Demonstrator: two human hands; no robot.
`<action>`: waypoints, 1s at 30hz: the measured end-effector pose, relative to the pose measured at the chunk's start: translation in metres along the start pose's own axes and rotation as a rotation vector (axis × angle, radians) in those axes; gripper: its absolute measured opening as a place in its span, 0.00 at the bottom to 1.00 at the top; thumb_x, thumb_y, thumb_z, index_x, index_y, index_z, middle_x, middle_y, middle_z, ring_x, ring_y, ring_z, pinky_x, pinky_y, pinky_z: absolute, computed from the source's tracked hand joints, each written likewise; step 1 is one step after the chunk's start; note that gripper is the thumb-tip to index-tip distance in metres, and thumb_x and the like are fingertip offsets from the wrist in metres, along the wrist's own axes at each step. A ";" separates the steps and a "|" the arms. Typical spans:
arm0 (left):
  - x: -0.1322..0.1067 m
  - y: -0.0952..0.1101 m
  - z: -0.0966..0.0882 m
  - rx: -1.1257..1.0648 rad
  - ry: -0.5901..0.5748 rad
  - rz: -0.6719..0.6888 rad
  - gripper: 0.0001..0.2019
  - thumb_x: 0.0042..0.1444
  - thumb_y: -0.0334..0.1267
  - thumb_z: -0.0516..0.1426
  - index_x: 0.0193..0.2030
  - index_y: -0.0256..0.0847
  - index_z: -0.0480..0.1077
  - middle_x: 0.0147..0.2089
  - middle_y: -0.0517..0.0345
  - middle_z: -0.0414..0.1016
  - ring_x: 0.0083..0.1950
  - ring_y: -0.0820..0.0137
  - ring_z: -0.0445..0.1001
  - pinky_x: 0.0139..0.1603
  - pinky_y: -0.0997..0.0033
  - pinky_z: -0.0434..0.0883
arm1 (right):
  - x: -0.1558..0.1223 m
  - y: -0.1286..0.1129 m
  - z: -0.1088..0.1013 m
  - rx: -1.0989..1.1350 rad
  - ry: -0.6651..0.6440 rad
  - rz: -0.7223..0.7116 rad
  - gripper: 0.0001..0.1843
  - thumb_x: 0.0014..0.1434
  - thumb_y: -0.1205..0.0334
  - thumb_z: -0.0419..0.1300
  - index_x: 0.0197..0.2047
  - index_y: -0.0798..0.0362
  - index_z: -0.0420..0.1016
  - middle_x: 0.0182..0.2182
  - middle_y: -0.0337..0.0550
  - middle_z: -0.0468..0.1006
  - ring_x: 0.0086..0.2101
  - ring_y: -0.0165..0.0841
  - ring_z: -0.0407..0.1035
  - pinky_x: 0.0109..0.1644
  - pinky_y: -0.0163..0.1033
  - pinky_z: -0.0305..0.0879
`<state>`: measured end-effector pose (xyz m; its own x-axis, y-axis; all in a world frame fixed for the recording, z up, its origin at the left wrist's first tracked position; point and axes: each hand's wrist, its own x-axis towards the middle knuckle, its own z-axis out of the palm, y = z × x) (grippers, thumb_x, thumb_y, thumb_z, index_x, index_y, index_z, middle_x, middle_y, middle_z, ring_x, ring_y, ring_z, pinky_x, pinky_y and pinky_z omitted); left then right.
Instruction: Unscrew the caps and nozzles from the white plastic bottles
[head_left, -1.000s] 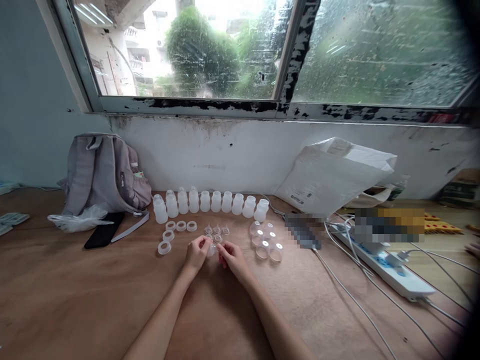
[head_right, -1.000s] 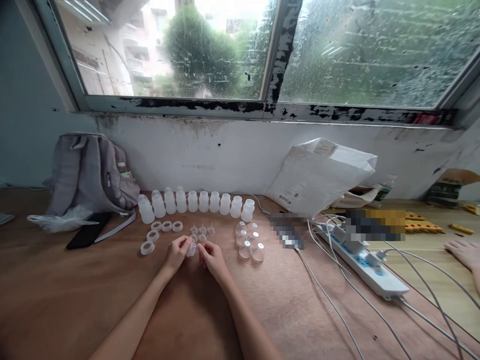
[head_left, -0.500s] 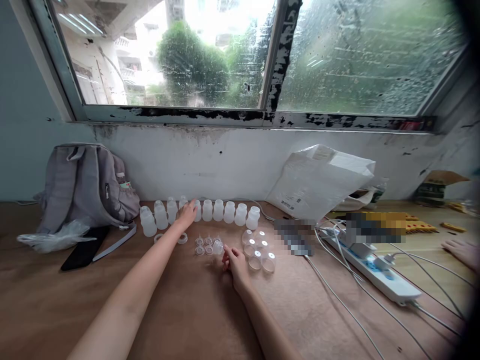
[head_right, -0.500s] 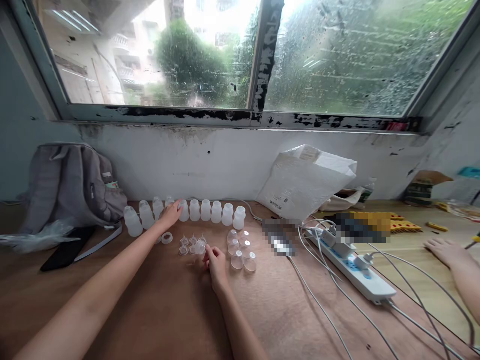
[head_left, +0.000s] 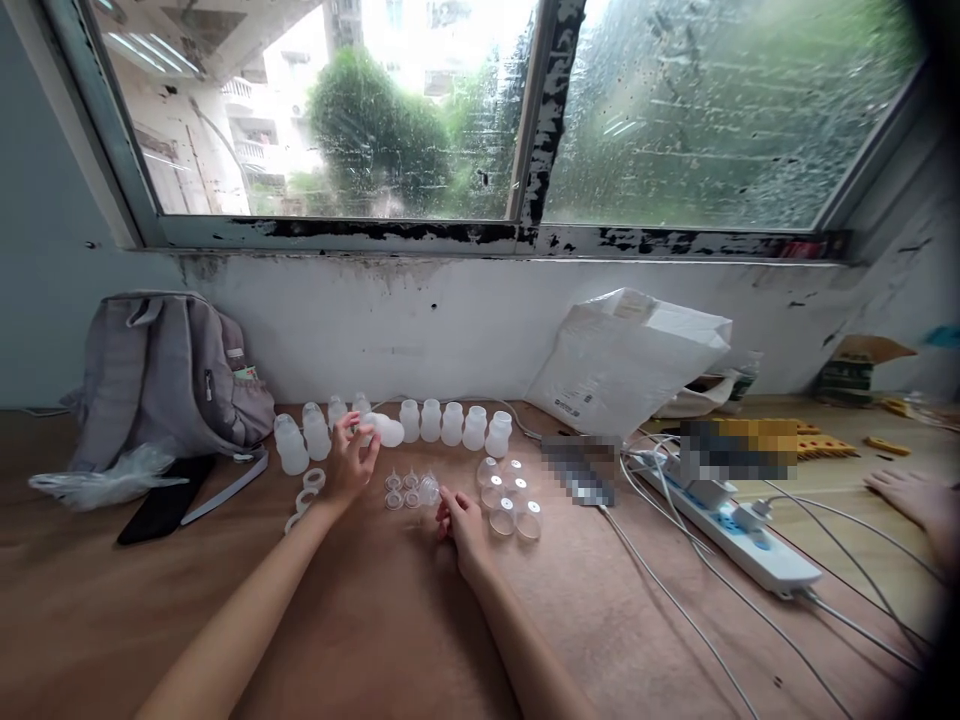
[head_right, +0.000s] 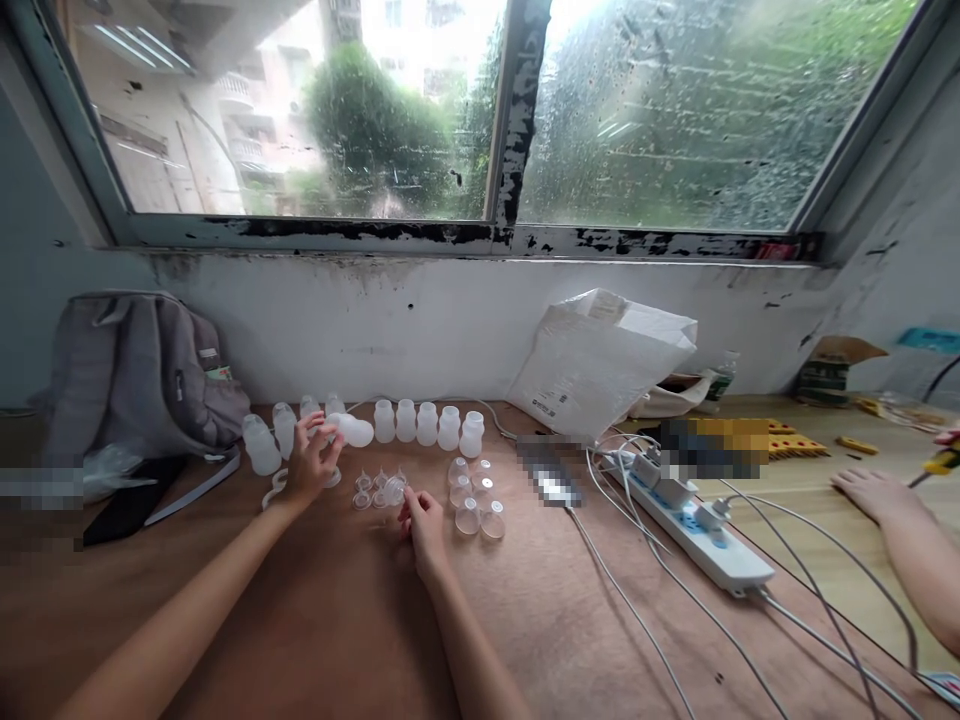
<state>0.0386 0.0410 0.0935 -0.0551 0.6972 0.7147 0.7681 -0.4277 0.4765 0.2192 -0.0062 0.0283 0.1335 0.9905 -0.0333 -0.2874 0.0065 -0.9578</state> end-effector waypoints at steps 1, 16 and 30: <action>-0.010 0.004 -0.008 -0.063 0.063 -0.002 0.08 0.53 0.40 0.49 0.37 0.42 0.64 0.54 0.51 0.54 0.52 0.63 0.60 0.49 0.65 0.61 | -0.001 0.000 0.001 0.006 -0.005 -0.012 0.19 0.47 0.48 0.57 0.18 0.54 0.58 0.14 0.33 0.64 0.10 0.22 0.54 0.14 0.29 0.47; -0.097 0.012 0.000 -0.739 0.017 -0.366 0.14 0.54 0.43 0.50 0.46 0.42 0.56 0.52 0.49 0.61 0.51 0.65 0.64 0.49 0.63 0.62 | -0.007 0.007 -0.001 0.106 -0.133 -0.051 0.15 0.46 0.50 0.58 0.28 0.54 0.66 0.16 0.31 0.63 0.14 0.23 0.56 0.17 0.30 0.54; -0.104 0.022 0.000 -0.422 -0.252 -0.184 0.30 0.45 0.39 0.57 0.55 0.43 0.51 0.49 0.51 0.66 0.49 0.65 0.67 0.48 0.65 0.65 | -0.011 0.009 -0.006 -0.028 -0.223 -0.101 0.12 0.49 0.53 0.57 0.27 0.54 0.67 0.17 0.32 0.63 0.15 0.23 0.56 0.19 0.30 0.55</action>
<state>0.0610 -0.0409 0.0298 0.0305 0.8772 0.4791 0.4337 -0.4435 0.7844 0.2207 -0.0181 0.0180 -0.0532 0.9909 0.1237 -0.2564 0.1062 -0.9607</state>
